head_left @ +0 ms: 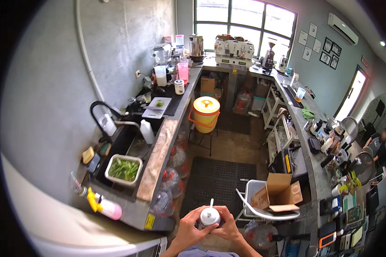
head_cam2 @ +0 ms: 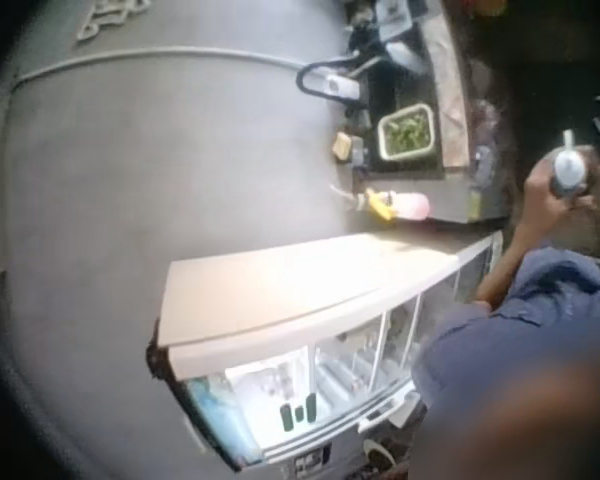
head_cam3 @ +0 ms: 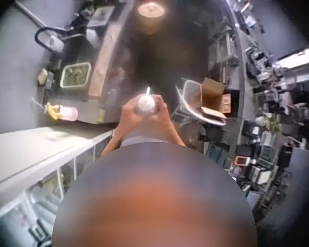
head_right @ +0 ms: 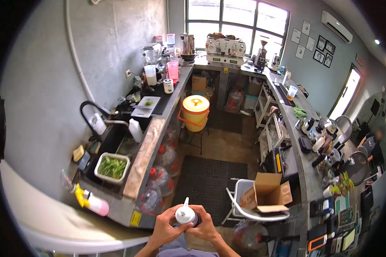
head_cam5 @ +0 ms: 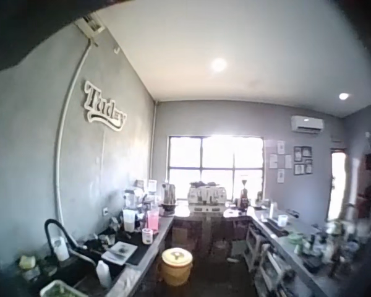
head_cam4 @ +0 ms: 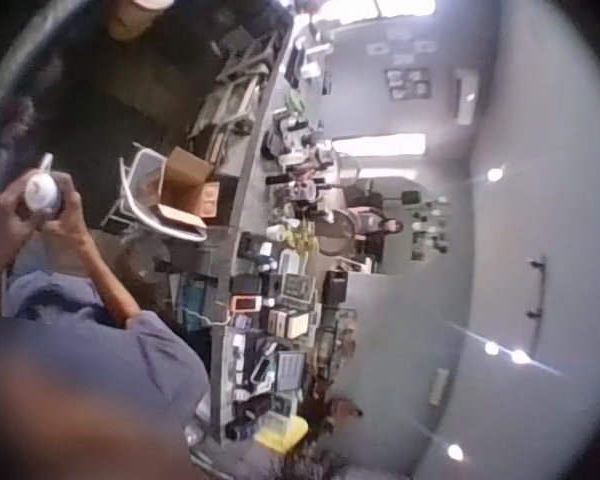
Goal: Preparing a drink by mixing milk and other ingredients in a glass.
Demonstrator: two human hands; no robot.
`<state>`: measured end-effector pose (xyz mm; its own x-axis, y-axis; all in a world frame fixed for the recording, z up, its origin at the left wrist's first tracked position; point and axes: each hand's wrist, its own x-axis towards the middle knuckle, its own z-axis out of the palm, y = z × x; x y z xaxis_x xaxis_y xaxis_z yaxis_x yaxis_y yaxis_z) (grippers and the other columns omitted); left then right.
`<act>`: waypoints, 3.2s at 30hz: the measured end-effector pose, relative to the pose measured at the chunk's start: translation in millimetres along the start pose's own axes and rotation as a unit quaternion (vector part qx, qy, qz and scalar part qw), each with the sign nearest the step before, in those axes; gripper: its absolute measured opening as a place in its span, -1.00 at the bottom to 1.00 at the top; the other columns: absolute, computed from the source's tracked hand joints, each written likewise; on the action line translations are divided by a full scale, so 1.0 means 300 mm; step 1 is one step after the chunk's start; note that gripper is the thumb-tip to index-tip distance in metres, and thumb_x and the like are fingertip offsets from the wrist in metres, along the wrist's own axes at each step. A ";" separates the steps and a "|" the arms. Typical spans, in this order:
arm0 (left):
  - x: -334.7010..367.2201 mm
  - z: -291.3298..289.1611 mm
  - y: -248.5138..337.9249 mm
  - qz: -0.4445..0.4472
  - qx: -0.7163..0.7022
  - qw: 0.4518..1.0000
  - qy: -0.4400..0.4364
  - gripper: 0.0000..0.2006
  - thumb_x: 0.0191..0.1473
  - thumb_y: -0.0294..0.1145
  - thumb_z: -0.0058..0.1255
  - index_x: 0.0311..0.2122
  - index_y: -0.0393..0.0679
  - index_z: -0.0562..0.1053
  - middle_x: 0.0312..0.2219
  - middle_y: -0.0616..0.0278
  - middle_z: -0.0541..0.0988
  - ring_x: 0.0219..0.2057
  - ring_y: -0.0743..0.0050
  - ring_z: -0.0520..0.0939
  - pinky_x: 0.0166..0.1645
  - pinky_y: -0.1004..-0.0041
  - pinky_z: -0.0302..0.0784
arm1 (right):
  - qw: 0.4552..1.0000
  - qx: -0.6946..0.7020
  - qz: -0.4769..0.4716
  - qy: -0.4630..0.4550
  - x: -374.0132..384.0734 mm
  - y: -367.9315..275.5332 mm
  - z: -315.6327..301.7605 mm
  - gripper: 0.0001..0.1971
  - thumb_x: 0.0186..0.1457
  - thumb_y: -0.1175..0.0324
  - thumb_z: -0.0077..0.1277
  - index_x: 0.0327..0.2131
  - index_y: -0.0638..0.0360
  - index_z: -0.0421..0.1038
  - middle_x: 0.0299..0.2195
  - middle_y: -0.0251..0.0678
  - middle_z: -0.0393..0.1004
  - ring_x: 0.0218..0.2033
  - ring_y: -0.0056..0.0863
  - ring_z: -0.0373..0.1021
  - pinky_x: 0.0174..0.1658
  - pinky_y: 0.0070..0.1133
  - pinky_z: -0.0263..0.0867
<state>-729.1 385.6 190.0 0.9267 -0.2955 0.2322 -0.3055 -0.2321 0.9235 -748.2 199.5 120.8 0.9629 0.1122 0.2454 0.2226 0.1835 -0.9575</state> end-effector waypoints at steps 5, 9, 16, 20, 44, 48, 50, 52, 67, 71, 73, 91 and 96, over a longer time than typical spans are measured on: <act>0.590 0.124 -0.260 0.052 -0.050 0.993 0.097 -0.31 0.01 -0.33 0.62 0.21 -0.37 0.55 0.06 -0.11 0.71 0.00 0.21 0.80 0.05 0.30 0.77 | 0.956 -0.277 -0.030 0.091 0.507 0.128 -0.328 0.23 -0.13 0.22 0.64 0.57 0.16 0.09 0.63 0.04 -0.09 0.63 -0.04 -0.06 0.60 -0.19 -0.05; 1.131 0.332 -0.358 0.164 -0.083 0.972 0.145 -0.21 -0.11 -0.24 0.70 0.20 -0.32 0.53 0.07 -0.21 0.67 0.05 0.01 0.78 0.04 0.24 0.77 | 0.925 0.178 0.055 0.332 0.885 0.201 -0.426 0.33 0.14 -0.17 0.47 0.64 0.08 -0.32 0.65 -0.03 -0.20 0.62 -0.05 -0.08 0.62 -0.09 -0.11; 1.835 0.692 -0.475 0.154 -0.245 0.956 -0.052 -0.34 0.08 -0.62 0.50 0.11 -0.22 0.23 0.20 -0.35 0.54 0.32 -0.21 0.58 0.33 -0.01 0.59 | 0.735 0.499 0.142 0.437 1.431 0.272 -1.147 -0.30 0.27 -0.12 0.31 0.16 0.34 0.45 0.03 -0.02 0.64 0.10 -0.05 0.58 0.27 -0.11 0.49; 2.255 0.875 -0.594 0.085 -0.145 0.984 -0.052 -0.79 0.29 -0.40 0.36 -0.08 -0.26 0.61 0.12 -0.03 0.59 0.13 0.10 0.67 0.16 0.25 0.68 | 0.670 0.588 0.121 0.436 1.741 0.429 -1.606 -0.38 0.17 0.05 0.37 0.09 0.34 0.42 -0.04 0.00 0.62 0.01 -0.02 0.58 0.21 -0.08 0.52; 5.253 2.539 -0.748 -0.028 -0.230 0.913 -0.335 -0.73 0.44 -0.24 0.19 -0.12 -0.25 0.74 -0.29 0.33 0.75 -0.25 0.65 0.62 -0.08 0.50 0.51 | 0.722 0.204 -0.156 0.642 3.566 0.120 -4.341 -0.08 0.18 -0.68 -0.01 -0.04 0.16 0.48 -0.31 -0.24 0.62 -0.36 -0.27 0.61 -0.27 -0.30 0.60; 5.535 2.861 -0.741 -0.014 -0.194 0.905 -0.379 -0.70 0.43 -0.24 0.20 -0.09 -0.32 0.73 -0.31 0.25 0.76 -0.29 0.64 0.64 -0.15 0.45 0.56 | 0.694 0.106 -0.231 0.674 3.667 0.056 -4.678 -0.09 0.32 -0.61 -0.15 0.03 0.21 0.47 -0.21 -0.19 0.62 -0.31 -0.24 0.62 -0.17 -0.30 0.59; 5.647 3.013 -0.786 0.014 -0.166 0.916 -0.364 -0.70 0.42 -0.24 0.21 -0.10 -0.31 0.74 -0.34 0.22 0.76 -0.31 0.63 0.64 -0.18 0.44 0.56 | 0.703 0.042 -0.257 0.662 3.700 0.076 -4.830 -0.09 0.37 -0.58 -0.21 0.09 0.25 0.46 -0.15 -0.16 0.63 -0.27 -0.24 0.63 -0.11 -0.30 0.59; 5.688 3.127 -0.859 0.010 -0.133 0.926 -0.352 -0.71 0.39 -0.24 0.22 -0.13 -0.30 0.75 -0.37 0.16 0.75 -0.35 0.60 0.64 -0.23 0.41 0.56 | 0.729 -0.033 -0.256 0.634 3.694 0.142 -4.932 -0.08 0.41 -0.56 -0.25 0.14 0.28 0.44 -0.09 -0.14 0.64 -0.23 -0.24 0.63 -0.08 -0.30 0.59; 5.906 3.353 -0.948 -0.005 -0.027 0.903 -0.429 -0.75 0.33 -0.24 0.27 -0.12 -0.22 0.76 -0.42 0.08 0.58 -0.40 0.25 0.59 -0.25 0.22 0.49 | 0.690 -0.055 -0.180 0.699 3.714 0.397 -5.187 0.06 0.37 -0.65 -0.56 0.09 0.27 0.50 -0.25 -0.13 0.67 -0.28 -0.23 0.65 -0.12 -0.32 0.62; 5.925 3.360 -0.942 -0.018 -0.007 0.887 -0.461 -0.75 0.33 -0.23 0.28 -0.13 -0.23 0.76 -0.43 0.11 0.57 -0.40 0.29 0.59 -0.26 0.25 0.48 | 0.664 -0.065 -0.148 0.730 3.669 0.446 -5.199 0.08 0.37 -0.65 -0.66 0.04 0.27 0.52 -0.32 -0.13 0.66 -0.32 -0.24 0.65 -0.14 -0.30 0.62; 5.934 3.366 -0.937 -0.020 -0.019 0.887 -0.462 -0.75 0.34 -0.24 0.27 -0.12 -0.22 0.76 -0.43 0.15 0.55 -0.40 0.33 0.56 -0.26 0.26 0.46 | 0.642 -0.057 -0.156 0.749 3.657 0.454 -5.217 0.04 0.43 -0.57 -0.65 0.07 0.30 0.52 -0.15 -0.15 0.66 -0.15 -0.28 0.64 0.00 -0.32 0.58; 5.921 3.363 -0.905 -0.038 -0.030 0.863 -0.503 -0.73 0.38 -0.22 0.24 -0.08 -0.22 0.77 -0.43 0.16 0.55 -0.40 0.39 0.52 -0.26 0.27 0.44 | 0.569 -0.013 -0.172 0.804 3.707 0.335 -5.238 0.01 0.47 -0.52 -0.64 0.13 0.28 0.54 0.06 -0.20 0.60 0.07 -0.34 0.56 0.21 -0.33 0.50; 5.903 3.377 -0.908 -0.040 -0.029 0.869 -0.492 -0.73 0.36 -0.21 0.27 -0.06 -0.17 0.78 -0.43 0.11 0.57 -0.40 0.35 0.57 -0.26 0.25 0.48 | 0.571 -0.021 -0.177 0.801 3.731 0.334 -5.250 0.00 0.46 -0.53 -0.64 0.11 0.25 0.55 0.05 -0.21 0.59 0.07 -0.35 0.55 0.19 -0.32 0.51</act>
<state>773.3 -1013.4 40.4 0.3000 -0.9366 -0.1810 -0.2109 -0.2502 0.9450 591.9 -1194.8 60.6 -0.2477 -0.9688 0.0027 0.4179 -0.1093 -0.9019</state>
